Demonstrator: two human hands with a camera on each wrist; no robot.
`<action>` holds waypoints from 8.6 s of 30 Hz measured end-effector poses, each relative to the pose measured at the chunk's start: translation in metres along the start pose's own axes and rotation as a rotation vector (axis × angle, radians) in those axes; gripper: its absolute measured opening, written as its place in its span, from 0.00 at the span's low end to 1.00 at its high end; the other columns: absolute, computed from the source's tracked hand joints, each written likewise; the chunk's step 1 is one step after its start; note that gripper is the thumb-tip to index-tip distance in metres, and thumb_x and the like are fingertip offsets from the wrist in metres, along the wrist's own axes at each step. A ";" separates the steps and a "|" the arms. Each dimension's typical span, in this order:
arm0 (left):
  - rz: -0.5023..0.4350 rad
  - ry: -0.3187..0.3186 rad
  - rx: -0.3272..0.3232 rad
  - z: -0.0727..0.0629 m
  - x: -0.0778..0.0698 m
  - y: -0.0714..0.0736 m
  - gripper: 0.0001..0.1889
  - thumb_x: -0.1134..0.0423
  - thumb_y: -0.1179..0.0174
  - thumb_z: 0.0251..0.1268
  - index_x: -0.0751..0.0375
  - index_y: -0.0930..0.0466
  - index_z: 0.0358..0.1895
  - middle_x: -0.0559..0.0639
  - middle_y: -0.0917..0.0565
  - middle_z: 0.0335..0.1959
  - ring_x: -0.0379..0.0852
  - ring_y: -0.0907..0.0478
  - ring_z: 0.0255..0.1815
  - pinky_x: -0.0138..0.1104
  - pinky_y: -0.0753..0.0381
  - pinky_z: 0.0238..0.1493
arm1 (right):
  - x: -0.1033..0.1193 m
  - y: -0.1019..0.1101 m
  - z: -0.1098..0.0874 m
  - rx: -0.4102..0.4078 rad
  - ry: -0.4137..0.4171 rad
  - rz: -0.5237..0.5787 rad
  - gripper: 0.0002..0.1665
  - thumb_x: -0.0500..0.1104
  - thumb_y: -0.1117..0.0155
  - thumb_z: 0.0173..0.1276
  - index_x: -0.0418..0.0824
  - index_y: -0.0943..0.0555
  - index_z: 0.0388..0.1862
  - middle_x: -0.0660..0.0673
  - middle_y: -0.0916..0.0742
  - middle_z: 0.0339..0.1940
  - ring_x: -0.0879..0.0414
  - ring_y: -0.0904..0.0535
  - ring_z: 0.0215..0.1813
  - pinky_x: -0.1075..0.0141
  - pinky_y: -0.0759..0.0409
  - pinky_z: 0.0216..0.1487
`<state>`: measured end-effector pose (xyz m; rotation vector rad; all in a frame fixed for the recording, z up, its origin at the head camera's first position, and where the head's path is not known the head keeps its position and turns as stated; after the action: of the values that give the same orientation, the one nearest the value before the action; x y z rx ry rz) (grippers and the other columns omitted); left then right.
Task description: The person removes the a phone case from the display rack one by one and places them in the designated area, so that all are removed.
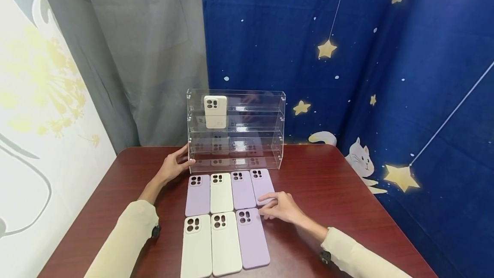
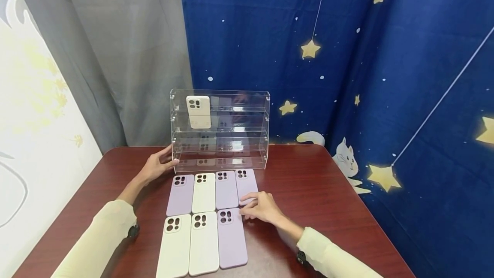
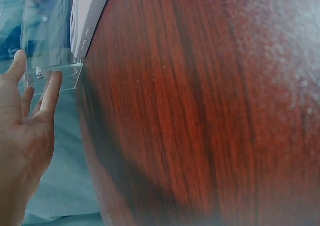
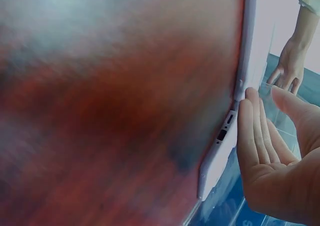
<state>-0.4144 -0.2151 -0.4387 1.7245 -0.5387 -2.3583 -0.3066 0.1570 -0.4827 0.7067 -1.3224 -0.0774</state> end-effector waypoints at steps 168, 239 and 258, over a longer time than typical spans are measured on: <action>-0.043 0.035 -0.015 0.000 0.022 0.000 0.42 0.70 0.32 0.70 0.66 0.45 0.82 0.70 0.39 0.79 0.73 0.29 0.71 0.32 0.14 0.50 | 0.211 0.140 0.157 -0.534 0.369 -0.060 0.27 0.45 0.22 0.66 0.44 0.15 0.64 0.41 0.08 0.48 0.52 0.10 0.51 0.58 0.12 0.51; 0.034 0.072 -0.019 0.006 0.042 0.000 0.43 0.63 0.32 0.72 0.50 0.46 0.84 0.65 0.37 0.80 0.67 0.28 0.72 0.39 0.15 0.55 | 0.010 0.086 0.011 -0.138 0.032 0.071 0.33 0.34 0.25 0.66 0.36 0.21 0.71 0.34 0.08 0.40 0.45 0.08 0.40 0.47 0.11 0.43; 0.028 0.062 -0.030 0.006 0.041 -0.001 0.43 0.64 0.32 0.71 0.57 0.45 0.84 0.65 0.37 0.80 0.68 0.27 0.71 0.40 0.14 0.54 | -0.033 0.071 -0.012 -0.116 -0.049 0.013 0.32 0.38 0.20 0.63 0.34 0.18 0.66 0.41 0.07 0.35 0.52 0.09 0.33 0.60 0.10 0.35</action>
<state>-0.4326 -0.2272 -0.4737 1.7587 -0.5119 -2.2742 -0.3286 0.2333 -0.4758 0.6005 -1.3577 -0.1601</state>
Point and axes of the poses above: each hand's wrist, its own z-axis towards the middle knuckle, its own y-axis out of the back of the hand, x = y × z, the point moved 8 cm from there along z, towards the middle knuckle
